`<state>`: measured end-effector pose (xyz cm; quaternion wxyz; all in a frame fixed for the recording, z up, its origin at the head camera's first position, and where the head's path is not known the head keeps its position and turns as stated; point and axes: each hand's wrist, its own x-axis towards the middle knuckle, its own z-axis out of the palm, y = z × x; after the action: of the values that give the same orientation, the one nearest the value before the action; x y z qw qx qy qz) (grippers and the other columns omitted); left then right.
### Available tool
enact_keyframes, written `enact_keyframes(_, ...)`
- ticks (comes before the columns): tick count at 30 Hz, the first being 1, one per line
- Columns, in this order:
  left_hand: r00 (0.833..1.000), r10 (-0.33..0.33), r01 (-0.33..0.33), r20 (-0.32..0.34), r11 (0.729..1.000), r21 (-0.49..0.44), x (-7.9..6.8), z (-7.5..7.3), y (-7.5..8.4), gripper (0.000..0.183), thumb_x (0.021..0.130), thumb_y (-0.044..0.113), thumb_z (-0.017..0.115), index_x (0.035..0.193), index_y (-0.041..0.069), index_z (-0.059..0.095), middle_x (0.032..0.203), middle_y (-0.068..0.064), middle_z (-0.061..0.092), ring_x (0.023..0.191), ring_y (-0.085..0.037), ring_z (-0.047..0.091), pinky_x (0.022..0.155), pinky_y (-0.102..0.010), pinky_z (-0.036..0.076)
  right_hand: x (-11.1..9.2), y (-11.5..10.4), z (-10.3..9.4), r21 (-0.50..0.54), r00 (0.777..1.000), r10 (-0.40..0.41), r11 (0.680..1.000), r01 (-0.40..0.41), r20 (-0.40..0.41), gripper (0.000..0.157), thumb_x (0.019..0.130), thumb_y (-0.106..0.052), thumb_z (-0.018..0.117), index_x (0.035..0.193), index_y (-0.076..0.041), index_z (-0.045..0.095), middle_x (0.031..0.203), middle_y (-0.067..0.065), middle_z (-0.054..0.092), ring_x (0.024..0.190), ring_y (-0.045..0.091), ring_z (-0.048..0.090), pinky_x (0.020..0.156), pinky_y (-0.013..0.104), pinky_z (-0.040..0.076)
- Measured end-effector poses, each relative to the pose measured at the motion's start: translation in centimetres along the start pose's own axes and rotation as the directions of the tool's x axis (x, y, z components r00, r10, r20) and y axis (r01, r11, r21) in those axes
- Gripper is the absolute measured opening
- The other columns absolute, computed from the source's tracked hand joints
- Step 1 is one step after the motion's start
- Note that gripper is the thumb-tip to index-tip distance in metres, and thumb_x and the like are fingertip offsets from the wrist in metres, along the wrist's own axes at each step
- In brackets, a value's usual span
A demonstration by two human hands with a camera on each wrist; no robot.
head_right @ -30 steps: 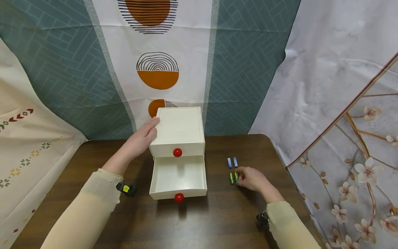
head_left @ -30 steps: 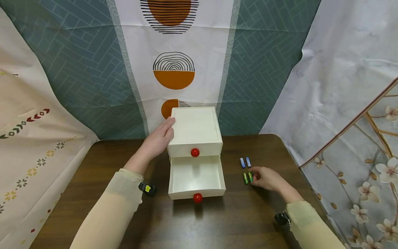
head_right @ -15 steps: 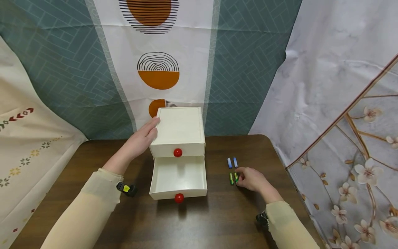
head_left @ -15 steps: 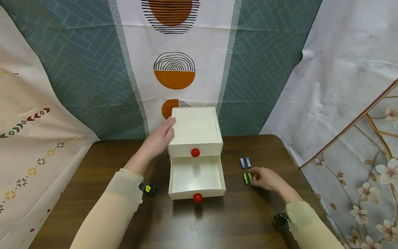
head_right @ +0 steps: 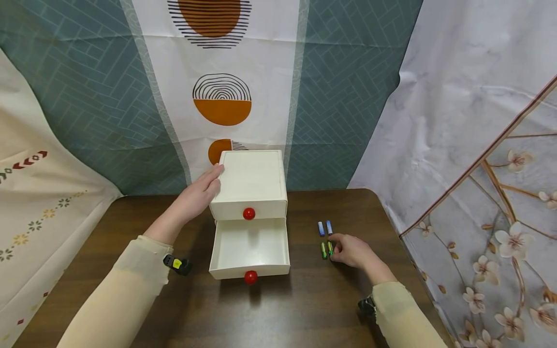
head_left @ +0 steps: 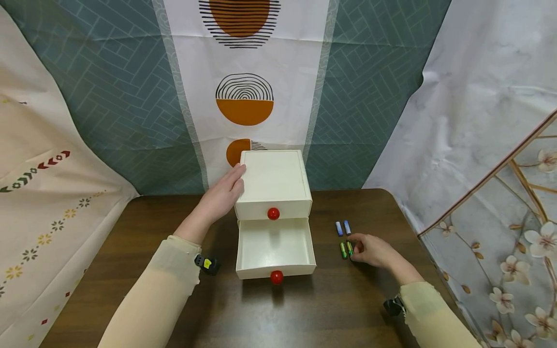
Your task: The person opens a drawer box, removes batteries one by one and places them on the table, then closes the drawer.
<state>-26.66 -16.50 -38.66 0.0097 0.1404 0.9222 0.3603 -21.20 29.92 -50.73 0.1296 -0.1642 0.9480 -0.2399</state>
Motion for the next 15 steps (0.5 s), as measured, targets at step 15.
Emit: enact_keyframes(15, 1.000, 0.004, -0.004, 0.003, 1.000, 0.005, -0.03, 0.00, -0.01, 0.063, 0.119, 0.040, 0.030, 0.178, 0.018, 0.026, 0.185, 0.000, 0.013, 0.170, -0.025, 0.013, 0.136, -0.052, 0.014, -0.91, -0.66, -0.85, 0.001, 0.999, 0.012, 1.000, -0.012, -0.030, 0.048, 0.096, -0.016, 0.087, 0.139, -0.002, 0.069, 0.086, -0.008, 0.064, 0.075, 0.011, 0.056, 0.075, 0.038, 0.048)
